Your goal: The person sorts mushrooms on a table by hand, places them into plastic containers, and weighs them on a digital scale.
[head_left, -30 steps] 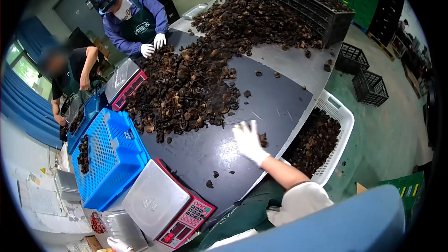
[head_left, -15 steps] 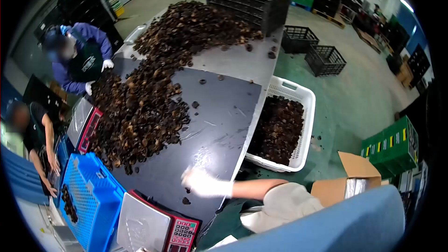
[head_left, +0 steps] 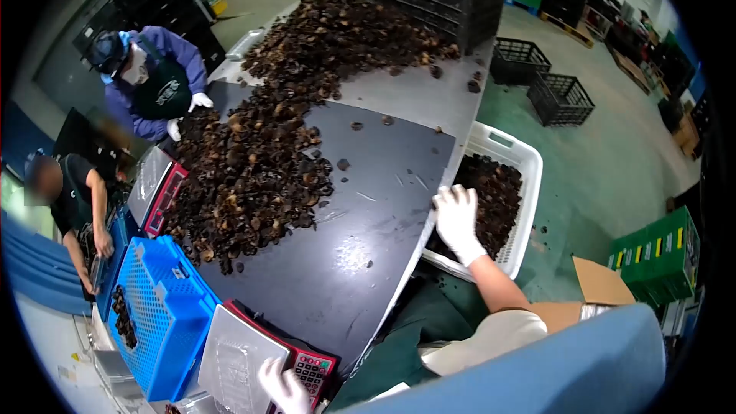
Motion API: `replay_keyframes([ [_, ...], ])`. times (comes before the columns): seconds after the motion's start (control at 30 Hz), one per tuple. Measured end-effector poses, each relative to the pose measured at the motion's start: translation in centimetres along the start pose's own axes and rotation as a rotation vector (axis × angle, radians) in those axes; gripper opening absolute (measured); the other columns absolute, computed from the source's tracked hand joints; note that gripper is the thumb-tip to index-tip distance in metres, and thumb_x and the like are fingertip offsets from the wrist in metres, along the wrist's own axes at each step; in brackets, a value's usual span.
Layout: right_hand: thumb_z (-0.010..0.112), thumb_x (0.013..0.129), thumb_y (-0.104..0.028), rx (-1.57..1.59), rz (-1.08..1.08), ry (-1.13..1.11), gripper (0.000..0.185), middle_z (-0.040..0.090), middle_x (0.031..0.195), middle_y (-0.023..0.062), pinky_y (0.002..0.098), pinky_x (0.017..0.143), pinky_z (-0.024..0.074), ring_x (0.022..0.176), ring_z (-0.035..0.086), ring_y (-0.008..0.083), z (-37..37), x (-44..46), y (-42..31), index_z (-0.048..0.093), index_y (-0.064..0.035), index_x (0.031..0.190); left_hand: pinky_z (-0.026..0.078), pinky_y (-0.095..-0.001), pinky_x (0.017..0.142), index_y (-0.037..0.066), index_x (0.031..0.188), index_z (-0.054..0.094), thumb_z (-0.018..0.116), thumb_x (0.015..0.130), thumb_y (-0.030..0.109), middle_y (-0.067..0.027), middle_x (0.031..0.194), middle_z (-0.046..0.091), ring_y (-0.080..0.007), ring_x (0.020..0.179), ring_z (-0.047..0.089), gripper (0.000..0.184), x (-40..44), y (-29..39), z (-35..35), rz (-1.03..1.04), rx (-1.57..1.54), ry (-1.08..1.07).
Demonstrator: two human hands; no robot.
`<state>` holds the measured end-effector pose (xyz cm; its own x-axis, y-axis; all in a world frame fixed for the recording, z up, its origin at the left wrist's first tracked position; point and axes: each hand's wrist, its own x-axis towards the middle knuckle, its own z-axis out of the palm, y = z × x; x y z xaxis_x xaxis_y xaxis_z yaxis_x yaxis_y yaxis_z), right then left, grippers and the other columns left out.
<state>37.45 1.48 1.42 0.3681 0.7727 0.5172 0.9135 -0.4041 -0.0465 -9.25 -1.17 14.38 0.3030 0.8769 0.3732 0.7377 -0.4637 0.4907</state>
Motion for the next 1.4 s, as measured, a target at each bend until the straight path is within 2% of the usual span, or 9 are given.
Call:
replay_keyframes([
  [0.13,0.055,0.075,-0.016,0.23,-0.215,-0.432,0.017,0.058,0.098,0.0106,0.0449,0.084,0.0423,0.093,0.055,0.0299,-4.7,2.8,-6.0,0.06,-0.0084,0.089,0.028,-0.0528,0.111,-0.003,0.135,0.046,0.062,0.086,0.009,-0.029,0.143,0.036,-0.0461,0.134,0.032,0.053,-0.8,0.7,8.6,-0.12,-0.237,-0.337],
  [0.33,0.066,0.083,-0.042,0.719,-0.926,-0.426,0.067,0.047,0.139,0.0159,0.0616,0.112,0.0226,0.135,0.037,0.0397,0.9,-8.2,-17.6,0.047,-0.0047,0.135,0.015,-0.0579,0.115,0.001,0.148,0.029,0.058,0.091,0.033,-0.0297,0.155,0.017,-0.0467,0.144,0.015,0.072,4.7,-5.3,20.1,-0.415,0.151,-0.303],
  [0.43,0.066,0.079,-0.041,0.511,-0.41,-0.78,0.066,0.047,0.14,0.0194,0.0641,0.109,0.0215,0.135,0.036,0.0415,-1.3,1.0,-12.1,0.049,-0.0087,0.134,0.011,-0.0625,0.113,0.002,0.15,0.026,0.051,0.092,0.043,-0.0267,0.157,0.016,-0.0451,0.145,0.011,0.076,8.6,-7.4,22.4,-0.499,0.297,-0.279],
  [0.47,0.068,0.075,-0.035,0.321,-0.253,-0.236,0.057,0.056,0.125,0.0177,0.062,0.104,0.0281,0.122,0.045,0.0416,1.9,-0.1,-9.0,0.054,-0.0061,0.122,0.01,-0.0635,0.113,0.003,0.151,0.026,0.049,0.093,0.045,-0.0256,0.157,0.016,-0.0446,0.146,0.011,0.076,9.6,-7.7,22.9,-0.522,0.398,-0.279],
  [0.53,0.066,0.075,-0.033,0.098,0.083,-0.295,0.046,0.055,0.113,0.0165,0.0605,0.1,0.0317,0.106,0.05,0.036,0.0,5.1,-1.3,0.058,-0.0038,0.109,0.009,-0.0662,0.112,0.003,0.151,0.025,0.045,0.093,0.046,-0.0228,0.158,0.017,-0.0431,0.146,0.01,0.075,11.7,-7.0,24.2,-0.549,0.467,-0.276],
  [0.87,0.063,0.084,-0.016,0.378,0.039,-0.362,0.04,0.048,0.137,0.0235,0.0521,0.11,0.0291,0.131,0.037,0.0445,4.9,11.8,5.4,0.058,-0.0014,0.121,0.045,-0.0435,0.094,0.008,0.103,0.065,0.052,0.089,0.022,-0.0135,0.104,0.063,-0.0299,0.1,0.059,0.023,7.4,9.9,38.4,0.655,-0.672,-0.676],
  [0.93,0.064,0.084,-0.013,0.569,-0.12,-0.148,0.038,0.05,0.134,0.0249,0.0517,0.108,0.0323,0.128,0.042,0.0447,10.7,11.0,3.7,0.058,-0.0019,0.12,0.045,-0.0433,0.095,0.008,0.106,0.067,0.053,0.089,0.018,-0.0115,0.104,0.066,-0.028,0.098,0.061,0.024,5.9,6.8,37.8,0.393,-0.881,-0.862],
  [1.2,0.06,0.091,-0.015,0.831,-0.182,-0.248,0.036,0.051,0.137,0.02,0.0455,0.114,0.029,0.131,0.044,0.0362,20.1,19.4,-7.6,0.058,-0.0035,0.125,0.03,-0.0406,0.111,-0.003,0.131,0.047,0.051,0.095,0.012,-0.0191,0.134,0.046,-0.0326,0.128,0.043,0.039,16.7,-12.1,23.6,-0.615,-0.138,0.604],
  [1.4,0.057,0.095,-0.018,1.061,-0.033,-0.227,0.047,0.042,0.146,0.0199,0.0404,0.114,0.0293,0.136,0.039,0.0335,28.0,28.4,-17.1,0.046,-0.001,0.138,0.016,-0.0406,0.119,-0.003,0.147,0.029,0.045,0.101,0.028,-0.023,0.154,0.025,-0.0341,0.144,0.022,0.058,17.9,-25.3,22.3,-0.887,0.084,0.552],
])
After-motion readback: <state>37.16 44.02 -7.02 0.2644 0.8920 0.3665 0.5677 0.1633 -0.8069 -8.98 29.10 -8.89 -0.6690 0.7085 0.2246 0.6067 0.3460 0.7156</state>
